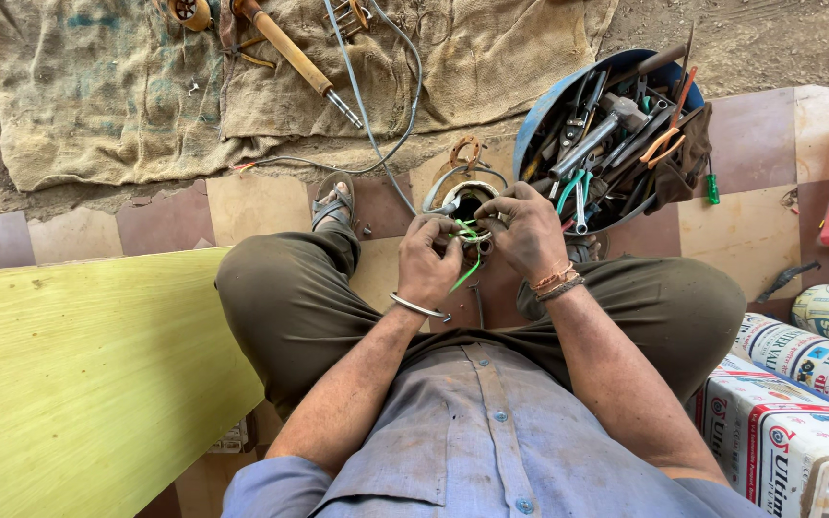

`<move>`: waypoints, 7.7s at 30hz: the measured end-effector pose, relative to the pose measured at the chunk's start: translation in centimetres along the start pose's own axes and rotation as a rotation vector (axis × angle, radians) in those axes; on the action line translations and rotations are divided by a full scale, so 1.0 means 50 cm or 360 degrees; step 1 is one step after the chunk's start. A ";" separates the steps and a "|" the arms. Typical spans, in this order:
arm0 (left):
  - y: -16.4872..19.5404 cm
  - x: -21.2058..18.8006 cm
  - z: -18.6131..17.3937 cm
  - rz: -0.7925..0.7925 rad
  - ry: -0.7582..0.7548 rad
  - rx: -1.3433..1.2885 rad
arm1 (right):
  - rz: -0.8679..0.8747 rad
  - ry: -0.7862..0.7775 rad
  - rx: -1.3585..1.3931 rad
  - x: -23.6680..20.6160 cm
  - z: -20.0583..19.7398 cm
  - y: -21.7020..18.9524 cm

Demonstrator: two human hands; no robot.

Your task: The person sits on the floor repairing a submersible pump motor, threading green plastic wire through the pump housing and around its parts. They cut the wire with scissors, use a screwdriver on the housing, and handle the pump body and cable while fitting components together.

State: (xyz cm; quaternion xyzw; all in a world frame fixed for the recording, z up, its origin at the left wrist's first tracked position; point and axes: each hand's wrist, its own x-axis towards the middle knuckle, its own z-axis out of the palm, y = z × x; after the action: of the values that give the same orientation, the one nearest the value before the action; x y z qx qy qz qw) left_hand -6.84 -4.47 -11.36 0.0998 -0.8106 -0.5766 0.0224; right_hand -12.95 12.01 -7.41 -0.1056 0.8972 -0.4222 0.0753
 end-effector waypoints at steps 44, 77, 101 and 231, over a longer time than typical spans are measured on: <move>0.046 0.004 -0.036 0.0029 -0.0023 -0.0047 | 0.0438 -0.0241 0.1246 -0.001 0.036 0.056; 0.010 0.216 -0.034 -0.0171 -0.0294 -0.0248 | 0.0163 0.0182 0.1572 0.086 0.005 0.023; 0.003 0.175 -0.022 -0.0479 -0.0189 -0.1067 | 0.0573 -0.0015 0.2505 0.065 -0.003 0.000; 0.074 0.273 0.031 0.0924 -0.1861 0.1804 | 0.0141 -0.0181 0.0455 -0.092 -0.065 -0.021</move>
State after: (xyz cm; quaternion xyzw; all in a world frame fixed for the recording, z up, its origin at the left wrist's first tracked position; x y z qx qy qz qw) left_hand -20.93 -4.44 -9.47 -0.4278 -0.8507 -0.0156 -0.3051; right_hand -9.11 14.93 -4.35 -0.0778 0.8261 -0.5351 0.1587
